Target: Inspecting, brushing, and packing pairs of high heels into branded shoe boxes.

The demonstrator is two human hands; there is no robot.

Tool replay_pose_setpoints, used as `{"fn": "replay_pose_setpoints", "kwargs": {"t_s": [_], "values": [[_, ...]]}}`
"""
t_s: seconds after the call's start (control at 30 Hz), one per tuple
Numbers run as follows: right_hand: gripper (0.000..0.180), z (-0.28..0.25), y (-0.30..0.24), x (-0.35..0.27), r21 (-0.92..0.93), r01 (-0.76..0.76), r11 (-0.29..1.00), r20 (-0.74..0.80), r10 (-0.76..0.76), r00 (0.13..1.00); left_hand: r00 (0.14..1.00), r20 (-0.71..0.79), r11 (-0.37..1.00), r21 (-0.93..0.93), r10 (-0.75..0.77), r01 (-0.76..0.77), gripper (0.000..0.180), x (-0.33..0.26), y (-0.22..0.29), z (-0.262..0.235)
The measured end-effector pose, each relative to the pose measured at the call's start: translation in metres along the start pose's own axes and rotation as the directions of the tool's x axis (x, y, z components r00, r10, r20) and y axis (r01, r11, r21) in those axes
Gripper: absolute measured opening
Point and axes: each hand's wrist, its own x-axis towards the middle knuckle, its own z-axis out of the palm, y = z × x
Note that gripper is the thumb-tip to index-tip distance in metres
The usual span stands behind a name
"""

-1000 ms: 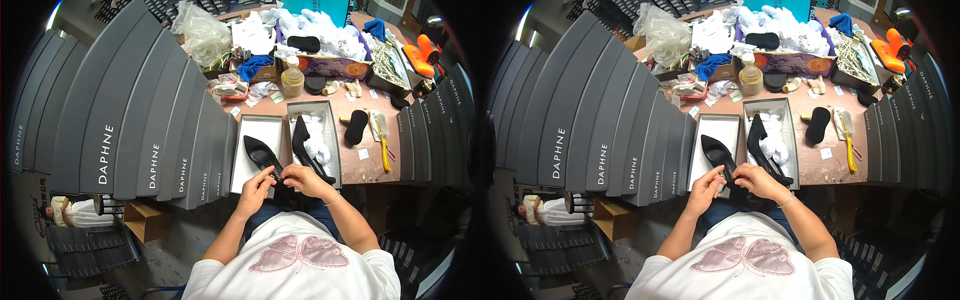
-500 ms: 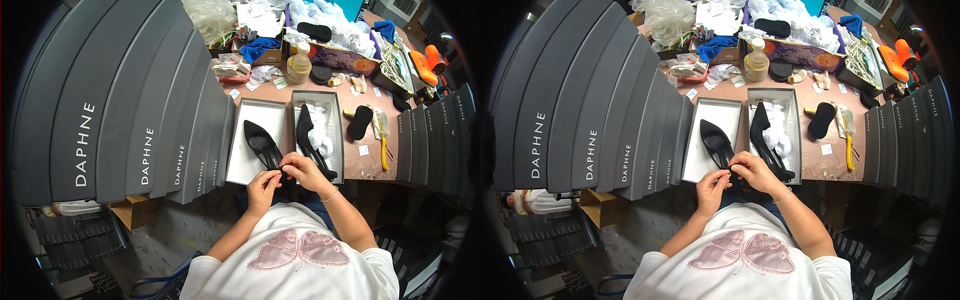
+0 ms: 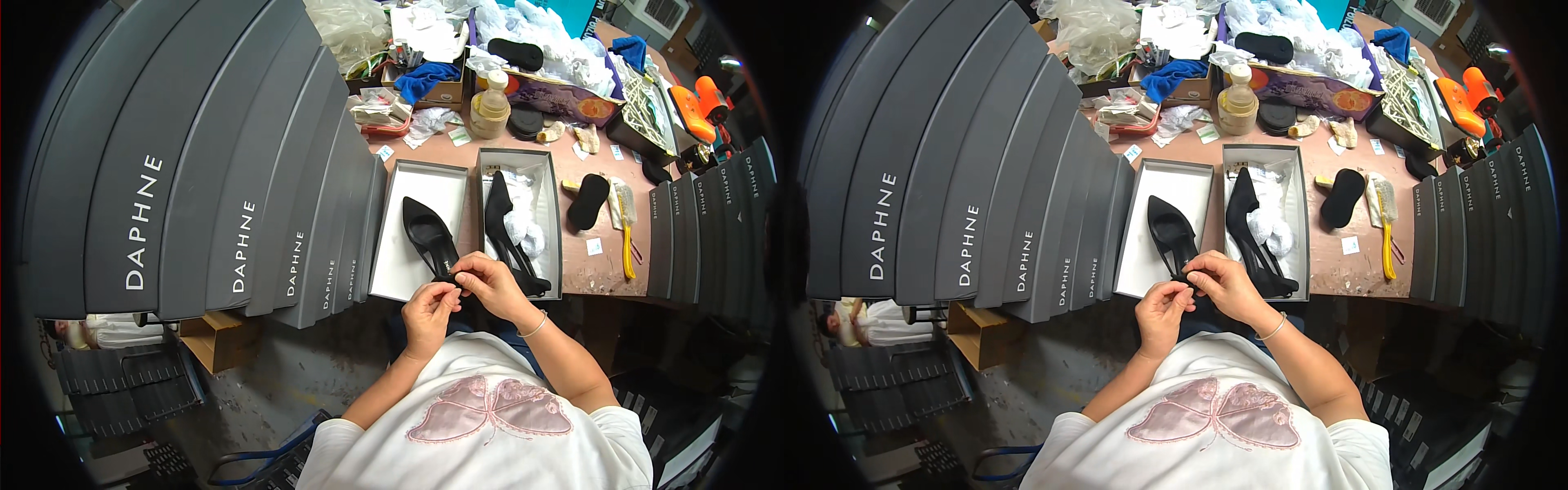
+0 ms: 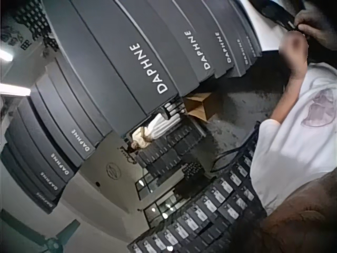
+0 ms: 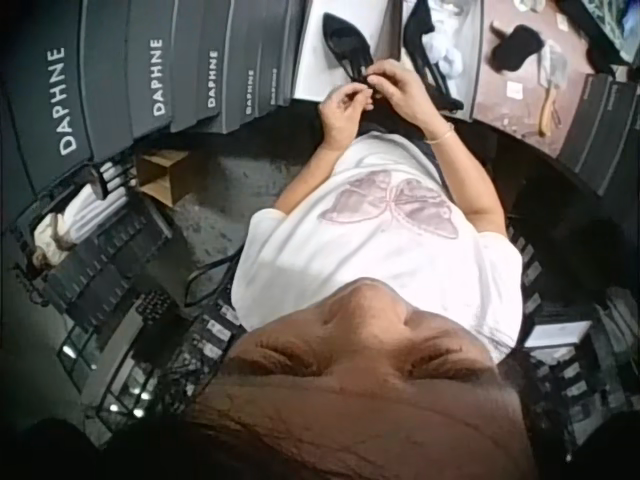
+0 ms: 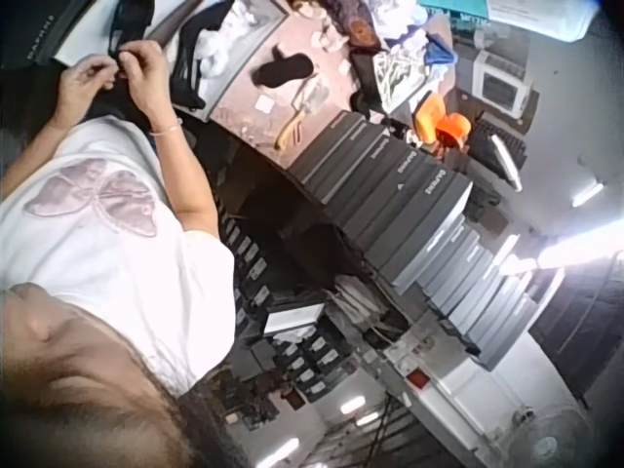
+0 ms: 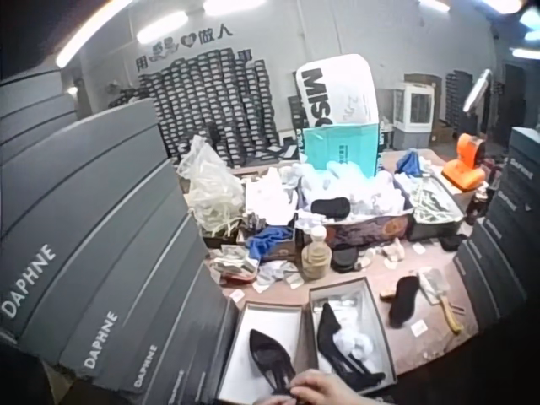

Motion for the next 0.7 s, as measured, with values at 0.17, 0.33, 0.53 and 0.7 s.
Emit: {"fn": "replay_pose_setpoints", "kwargs": {"t_s": [0.17,0.33,0.53,0.7], "values": [[0.014,-0.003,0.008,-0.007,0.105,-0.035,0.994,-0.014,0.036,0.999,0.987,0.072,0.946,0.283,0.142,-0.157,0.011,-0.005,-0.001,-0.004],[0.015,0.001,0.009,-0.011,0.111,0.002,0.994,-0.016,0.0,1.0,0.988,0.036,0.953,0.261,0.151,-0.155,0.026,-0.001,-0.008,-0.01],[0.028,0.004,0.013,-0.021,-0.088,0.11,0.99,-0.198,-0.126,0.972,0.97,0.244,0.942,0.33,-0.024,-0.059,0.02,0.016,0.005,-0.014],[0.021,0.002,0.017,-0.032,-0.274,0.052,0.96,-0.223,-0.116,0.968,0.957,0.289,0.888,0.446,-0.026,-0.111,0.02,0.016,-0.004,-0.017]]}}
